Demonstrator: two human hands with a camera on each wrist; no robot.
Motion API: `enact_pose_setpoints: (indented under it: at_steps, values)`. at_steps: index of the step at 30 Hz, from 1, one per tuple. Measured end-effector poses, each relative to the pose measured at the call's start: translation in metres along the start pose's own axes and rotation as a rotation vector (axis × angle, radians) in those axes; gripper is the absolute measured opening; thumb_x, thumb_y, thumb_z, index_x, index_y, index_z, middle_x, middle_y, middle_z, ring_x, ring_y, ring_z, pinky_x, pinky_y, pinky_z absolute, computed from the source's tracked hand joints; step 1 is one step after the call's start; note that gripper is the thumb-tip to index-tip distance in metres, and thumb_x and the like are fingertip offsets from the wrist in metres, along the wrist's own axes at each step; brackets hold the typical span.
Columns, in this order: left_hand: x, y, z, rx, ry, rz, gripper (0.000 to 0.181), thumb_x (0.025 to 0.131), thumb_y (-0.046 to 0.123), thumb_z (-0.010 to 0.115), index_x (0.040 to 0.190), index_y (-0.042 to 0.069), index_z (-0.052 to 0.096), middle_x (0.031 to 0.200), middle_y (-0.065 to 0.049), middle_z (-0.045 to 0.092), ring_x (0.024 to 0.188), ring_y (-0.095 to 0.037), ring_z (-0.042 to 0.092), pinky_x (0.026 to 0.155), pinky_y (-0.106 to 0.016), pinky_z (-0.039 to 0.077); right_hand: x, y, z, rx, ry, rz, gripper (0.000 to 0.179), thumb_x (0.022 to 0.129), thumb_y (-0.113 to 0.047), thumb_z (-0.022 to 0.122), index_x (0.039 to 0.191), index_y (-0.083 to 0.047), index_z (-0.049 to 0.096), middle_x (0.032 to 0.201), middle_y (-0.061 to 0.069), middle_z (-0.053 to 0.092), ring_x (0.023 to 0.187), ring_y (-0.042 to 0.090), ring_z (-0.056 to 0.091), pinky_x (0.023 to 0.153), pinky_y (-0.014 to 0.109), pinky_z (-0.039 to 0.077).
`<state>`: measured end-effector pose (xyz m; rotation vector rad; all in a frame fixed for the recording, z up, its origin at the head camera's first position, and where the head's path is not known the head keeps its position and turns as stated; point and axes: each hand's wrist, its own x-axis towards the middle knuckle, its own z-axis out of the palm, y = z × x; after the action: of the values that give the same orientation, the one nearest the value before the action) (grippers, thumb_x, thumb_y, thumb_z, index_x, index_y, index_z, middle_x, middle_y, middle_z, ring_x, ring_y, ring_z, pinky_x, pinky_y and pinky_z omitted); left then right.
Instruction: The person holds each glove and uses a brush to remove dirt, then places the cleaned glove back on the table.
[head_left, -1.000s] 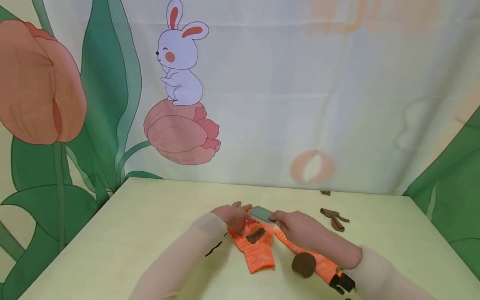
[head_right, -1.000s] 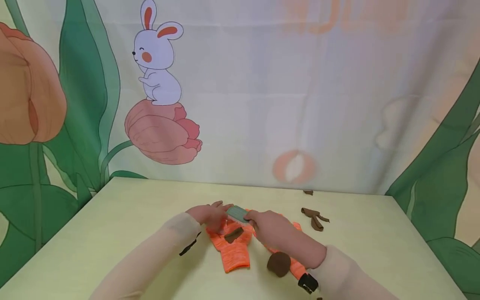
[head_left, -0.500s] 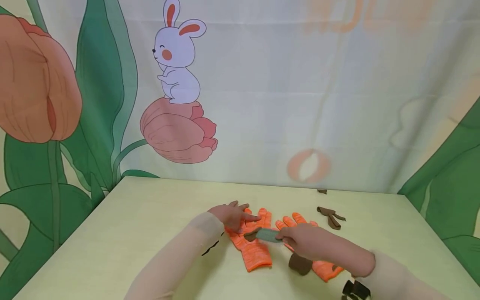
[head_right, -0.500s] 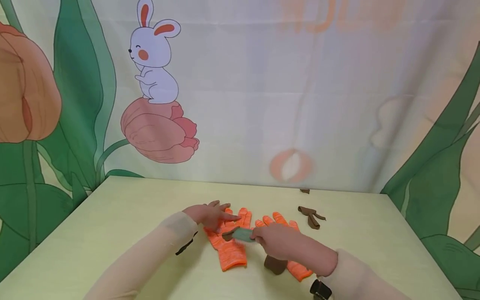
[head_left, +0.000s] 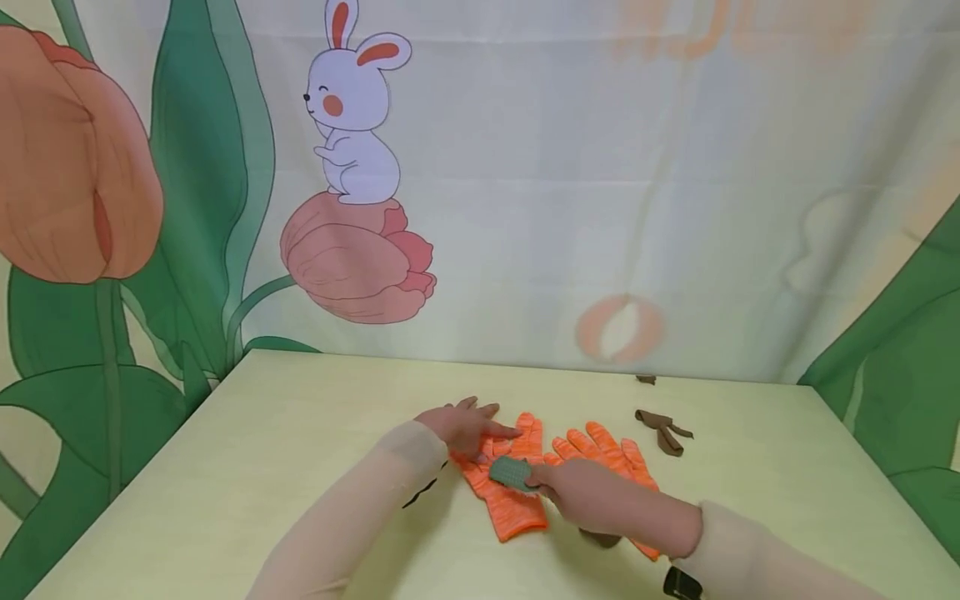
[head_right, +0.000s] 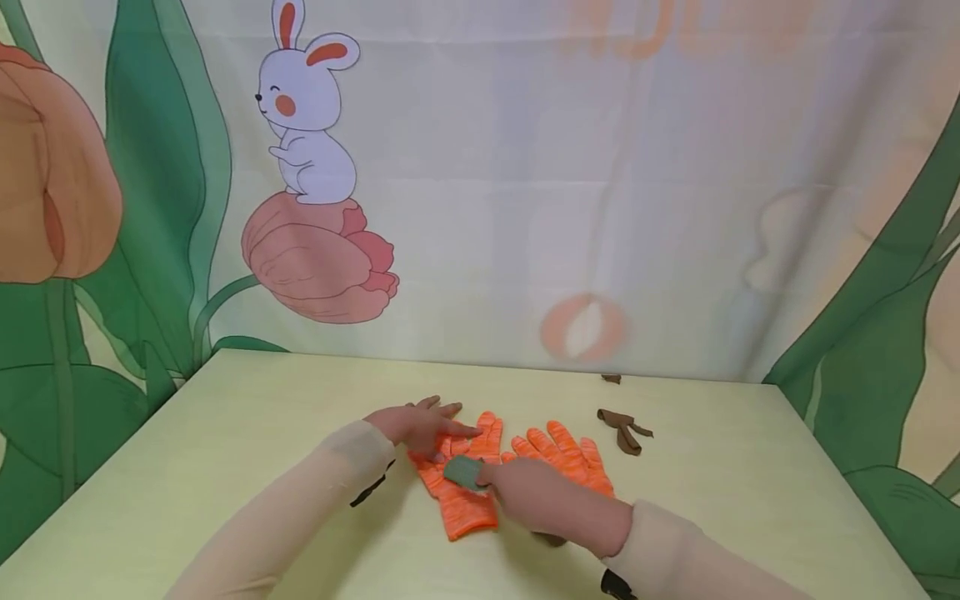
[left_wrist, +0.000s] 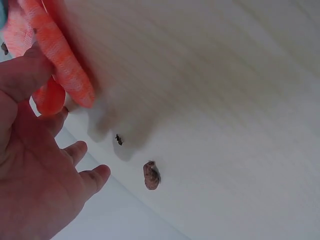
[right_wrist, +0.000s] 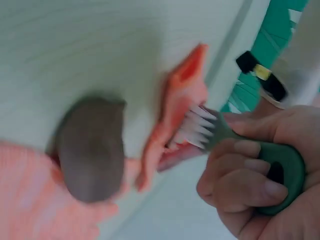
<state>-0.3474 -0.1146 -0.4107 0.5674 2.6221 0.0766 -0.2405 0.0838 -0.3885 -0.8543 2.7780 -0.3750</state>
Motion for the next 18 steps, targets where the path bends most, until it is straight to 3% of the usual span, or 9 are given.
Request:
enact_pose_setpoints:
  at_steps: [4,8,11,14,18]
  values:
    - [0.0,0.0,0.0,0.016,0.001,0.003,0.066,0.1,0.019,0.064,0.151,0.055,0.041,0.173,0.01,0.018,0.163,-0.028,0.007,0.127,-0.059,0.022,-0.014,0.001,-0.016,-0.012,0.004,0.02,0.023,0.102,-0.011,0.06,0.122,-0.009,0.072,0.109,0.01,0.078,0.077,0.023,0.071,0.064,0.031,0.054]
    - [0.001,0.003,0.0,0.057,0.017,0.015,0.059,0.101,0.023,0.063,0.151,0.048,0.046,0.173,0.007,0.022,0.163,-0.028,0.011,0.129,-0.056,0.021,-0.007,0.003,-0.017,-0.013,0.1,0.1,0.023,0.102,-0.011,0.06,0.122,-0.01,0.072,0.084,0.01,0.075,0.054,0.016,0.049,0.05,0.026,0.033]
    - [0.001,0.005,0.001,0.054,0.023,0.018,0.055,0.101,0.026,0.061,0.151,0.046,0.048,0.172,0.007,0.023,0.162,-0.029,0.012,0.128,-0.058,0.023,0.007,0.003,-0.008,-0.023,0.134,0.095,0.022,0.103,-0.01,0.059,0.122,-0.009,0.071,0.08,0.01,0.073,0.055,0.014,0.043,0.051,0.024,0.028]
    - [-0.001,0.006,0.0,0.047,0.018,0.032,0.057,0.102,0.027,0.061,0.152,0.049,0.044,0.173,0.006,0.021,0.163,-0.03,0.01,0.127,-0.059,0.022,0.009,0.0,0.002,-0.037,0.1,0.073,0.023,0.102,-0.009,0.059,0.121,-0.009,0.071,0.082,0.009,0.073,0.057,0.013,0.045,0.052,0.024,0.03]
    - [-0.003,0.005,-0.002,0.035,0.026,0.018,0.064,0.101,0.025,0.064,0.152,0.055,0.04,0.174,0.008,0.018,0.163,-0.03,0.008,0.126,-0.061,0.023,-0.011,-0.002,0.001,-0.006,0.009,0.029,0.022,0.103,-0.011,0.06,0.121,-0.011,0.072,0.089,0.009,0.077,0.06,0.011,0.054,0.056,0.023,0.04]
